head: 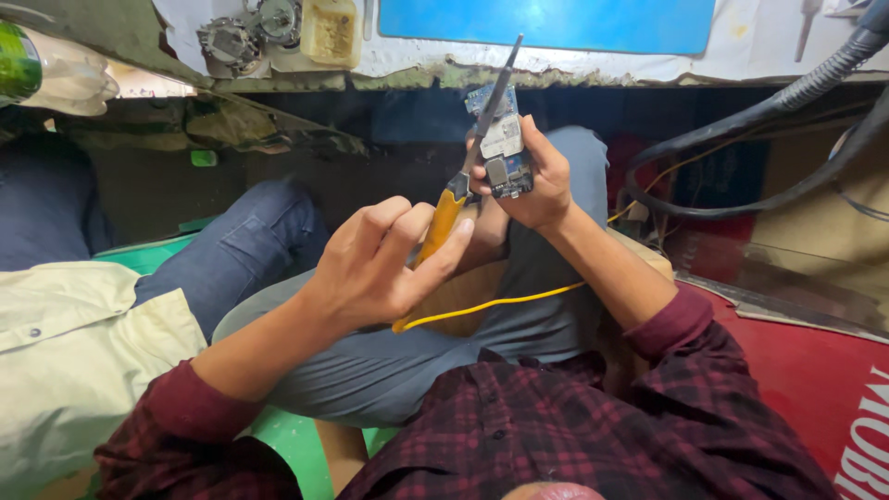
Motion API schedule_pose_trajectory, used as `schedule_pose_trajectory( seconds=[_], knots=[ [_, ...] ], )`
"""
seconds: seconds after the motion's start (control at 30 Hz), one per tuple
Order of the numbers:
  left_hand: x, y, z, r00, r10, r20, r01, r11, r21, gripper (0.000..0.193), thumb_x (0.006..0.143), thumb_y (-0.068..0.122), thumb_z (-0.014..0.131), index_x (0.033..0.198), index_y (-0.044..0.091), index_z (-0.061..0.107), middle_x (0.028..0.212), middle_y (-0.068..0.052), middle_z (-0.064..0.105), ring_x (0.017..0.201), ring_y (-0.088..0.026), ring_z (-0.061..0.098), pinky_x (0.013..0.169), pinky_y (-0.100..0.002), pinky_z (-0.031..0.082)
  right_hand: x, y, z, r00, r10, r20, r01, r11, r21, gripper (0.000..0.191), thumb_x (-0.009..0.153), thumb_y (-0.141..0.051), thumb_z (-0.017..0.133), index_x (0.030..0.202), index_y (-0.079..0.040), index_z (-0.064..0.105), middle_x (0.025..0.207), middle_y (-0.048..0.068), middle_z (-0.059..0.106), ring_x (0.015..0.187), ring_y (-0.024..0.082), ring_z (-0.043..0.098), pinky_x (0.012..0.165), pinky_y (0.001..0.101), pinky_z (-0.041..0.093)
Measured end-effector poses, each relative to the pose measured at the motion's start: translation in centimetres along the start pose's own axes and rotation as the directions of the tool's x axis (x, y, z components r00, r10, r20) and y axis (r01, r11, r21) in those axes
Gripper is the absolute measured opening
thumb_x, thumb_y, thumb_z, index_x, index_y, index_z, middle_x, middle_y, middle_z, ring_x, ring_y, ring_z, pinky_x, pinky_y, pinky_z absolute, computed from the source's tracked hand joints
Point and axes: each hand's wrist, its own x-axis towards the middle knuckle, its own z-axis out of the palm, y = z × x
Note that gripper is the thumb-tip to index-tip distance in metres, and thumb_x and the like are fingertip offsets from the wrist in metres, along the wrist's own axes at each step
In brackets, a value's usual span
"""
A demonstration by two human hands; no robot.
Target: The person sits in a chair at a mobile repair bench holding a yellow soldering iron and a phone motherboard. They solder components on the board, reposition and turn the board repeatedly, and at the end place the board on the workbench.
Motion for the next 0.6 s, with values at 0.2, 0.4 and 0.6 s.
schedule_pose_trajectory(
  seconds=[0.2,0.4,0.6],
  knots=[
    [0.03,-0.02,0.08,0.998,0.05,-0.031,-0.048,0.998,0.045,0.048,0.087,0.006,0.074,0.133,0.015,0.07,0.112,-0.008,0.056,0.101,-0.024,0.057,0.08,-0.034,0.053,-0.04,-0.08,0.16,1.0,0.006,0.016,-0.006,1.0,0.003,0.051,0.114,-0.046,0.04,0.133,-0.004,0.062,0.124,0.015,0.067,0.099,0.025,0.063,0.081,0.0379,0.05],
    [0.0,-0.19,0.02,0.985,0.129,-0.111,-0.127,0.992,0.024,0.037,0.093,0.007,0.075,0.13,0.013,0.073,0.115,-0.008,0.058,0.1,-0.023,0.056,0.08,-0.034,0.053,0.04,-0.09,-0.05,0.998,0.026,-0.063,-0.026,1.0,-0.007,0.055,0.112,-0.048,0.04,0.133,-0.003,0.061,0.123,0.014,0.066,0.101,0.026,0.063,0.081,0.038,0.05],
    [-0.27,-0.27,0.03,0.937,0.231,-0.262,-0.243,0.97,-0.016,0.027,0.099,0.012,0.078,0.125,0.02,0.077,0.118,-0.008,0.058,0.103,-0.021,0.053,0.081,-0.033,0.053,0.16,0.0,-0.26,0.999,0.015,0.03,-0.015,1.0,-0.01,0.053,0.113,-0.048,0.043,0.139,-0.004,0.057,0.125,0.014,0.064,0.099,0.025,0.06,0.081,0.0369,0.05]
  ],
)
